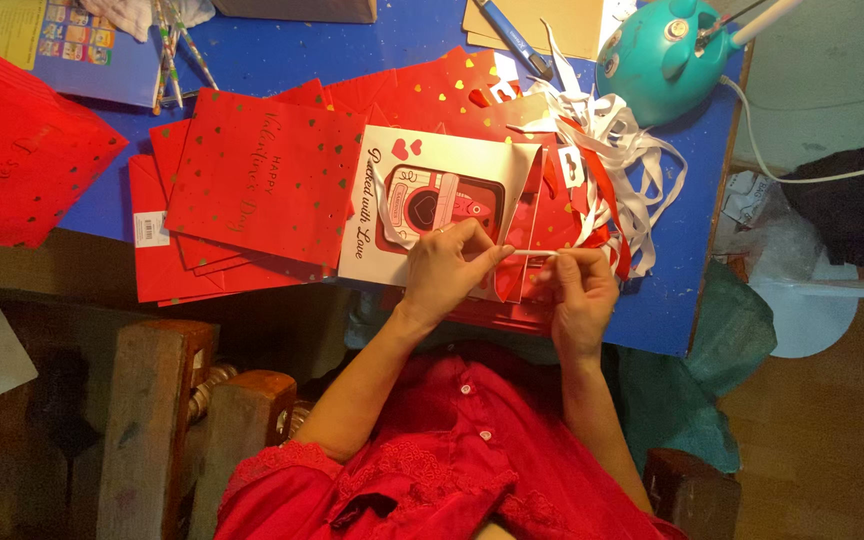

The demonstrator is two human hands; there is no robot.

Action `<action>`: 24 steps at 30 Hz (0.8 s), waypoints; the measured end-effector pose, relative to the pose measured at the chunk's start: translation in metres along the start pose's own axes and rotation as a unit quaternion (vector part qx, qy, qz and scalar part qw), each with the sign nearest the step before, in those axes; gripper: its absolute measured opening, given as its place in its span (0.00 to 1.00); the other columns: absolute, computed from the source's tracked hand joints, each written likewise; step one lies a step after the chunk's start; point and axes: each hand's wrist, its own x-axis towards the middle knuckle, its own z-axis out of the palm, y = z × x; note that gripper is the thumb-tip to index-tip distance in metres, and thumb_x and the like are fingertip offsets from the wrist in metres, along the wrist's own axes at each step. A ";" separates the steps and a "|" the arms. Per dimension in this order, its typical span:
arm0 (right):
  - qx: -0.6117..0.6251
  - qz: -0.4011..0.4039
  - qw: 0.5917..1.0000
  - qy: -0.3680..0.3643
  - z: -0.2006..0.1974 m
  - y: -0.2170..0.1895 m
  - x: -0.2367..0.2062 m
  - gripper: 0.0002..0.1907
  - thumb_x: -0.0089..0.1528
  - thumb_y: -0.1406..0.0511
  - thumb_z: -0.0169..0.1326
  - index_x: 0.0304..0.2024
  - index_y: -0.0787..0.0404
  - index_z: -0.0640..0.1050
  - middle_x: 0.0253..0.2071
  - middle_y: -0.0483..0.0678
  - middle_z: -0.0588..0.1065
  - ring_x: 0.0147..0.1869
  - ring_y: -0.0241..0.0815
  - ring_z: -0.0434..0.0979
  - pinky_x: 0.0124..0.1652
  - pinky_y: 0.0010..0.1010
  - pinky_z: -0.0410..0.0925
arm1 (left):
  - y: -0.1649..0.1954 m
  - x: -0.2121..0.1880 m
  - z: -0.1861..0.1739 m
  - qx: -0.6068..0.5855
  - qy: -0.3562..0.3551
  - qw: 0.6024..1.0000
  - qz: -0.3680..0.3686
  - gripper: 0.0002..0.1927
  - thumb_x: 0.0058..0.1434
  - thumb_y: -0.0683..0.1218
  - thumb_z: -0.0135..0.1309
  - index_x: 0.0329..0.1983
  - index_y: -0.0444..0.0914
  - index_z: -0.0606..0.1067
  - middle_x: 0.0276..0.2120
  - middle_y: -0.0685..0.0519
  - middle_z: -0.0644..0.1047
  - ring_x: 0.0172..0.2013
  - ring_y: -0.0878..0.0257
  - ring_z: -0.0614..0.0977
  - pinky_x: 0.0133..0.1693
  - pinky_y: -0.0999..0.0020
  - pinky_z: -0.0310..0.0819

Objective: The person assembles red Valentine's Day gift bags by inserting white plastic handles into slots and threading red ribbons through the handles. They work on multiple bags sequentially, folding and securing the handles and ribbons by hand.

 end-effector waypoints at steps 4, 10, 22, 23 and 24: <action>-0.113 -0.034 0.993 -0.030 0.015 -0.018 -0.003 0.09 0.66 0.69 0.54 0.49 0.60 0.74 0.45 0.42 0.77 0.42 0.31 0.79 0.40 0.25 0.76 | 0.002 0.002 0.002 0.033 0.026 0.996 0.079 0.17 0.56 0.56 0.66 0.28 0.40 0.77 0.26 0.52 0.79 0.29 0.57 0.82 0.31 0.59 0.73; -0.437 -0.281 0.850 -0.089 0.036 -0.024 -0.006 0.08 0.62 0.72 0.60 0.43 0.63 0.78 0.39 0.49 0.77 0.42 0.42 0.73 0.42 0.33 0.68 | -0.006 0.002 0.002 0.032 -0.002 0.998 0.046 0.15 0.57 0.55 0.65 0.29 0.41 0.77 0.25 0.52 0.79 0.28 0.57 0.82 0.32 0.59 0.74; -0.390 -0.156 0.907 -0.035 0.022 -0.022 0.007 0.10 0.65 0.71 0.59 0.49 0.62 0.79 0.37 0.48 0.74 0.31 0.36 0.70 0.30 0.29 0.65 | -0.007 0.003 0.003 0.022 -0.014 0.999 0.029 0.17 0.57 0.58 0.65 0.29 0.41 0.77 0.24 0.52 0.78 0.27 0.58 0.82 0.31 0.61 0.74; -0.388 -0.172 0.904 -0.058 0.025 -0.023 0.005 0.11 0.64 0.71 0.58 0.50 0.62 0.78 0.38 0.48 0.74 0.34 0.36 0.72 0.32 0.28 0.66 | -0.008 0.003 0.003 0.025 -0.015 0.999 0.038 0.17 0.57 0.57 0.65 0.29 0.41 0.77 0.24 0.52 0.78 0.27 0.58 0.82 0.31 0.61 0.74; -0.385 -0.188 0.900 -0.081 0.029 -0.023 0.003 0.12 0.63 0.71 0.58 0.50 0.62 0.77 0.39 0.48 0.74 0.36 0.35 0.74 0.33 0.27 0.67 | -0.009 0.003 0.003 0.028 -0.014 0.998 0.047 0.17 0.57 0.57 0.65 0.29 0.40 0.77 0.24 0.52 0.78 0.28 0.58 0.82 0.31 0.61 0.74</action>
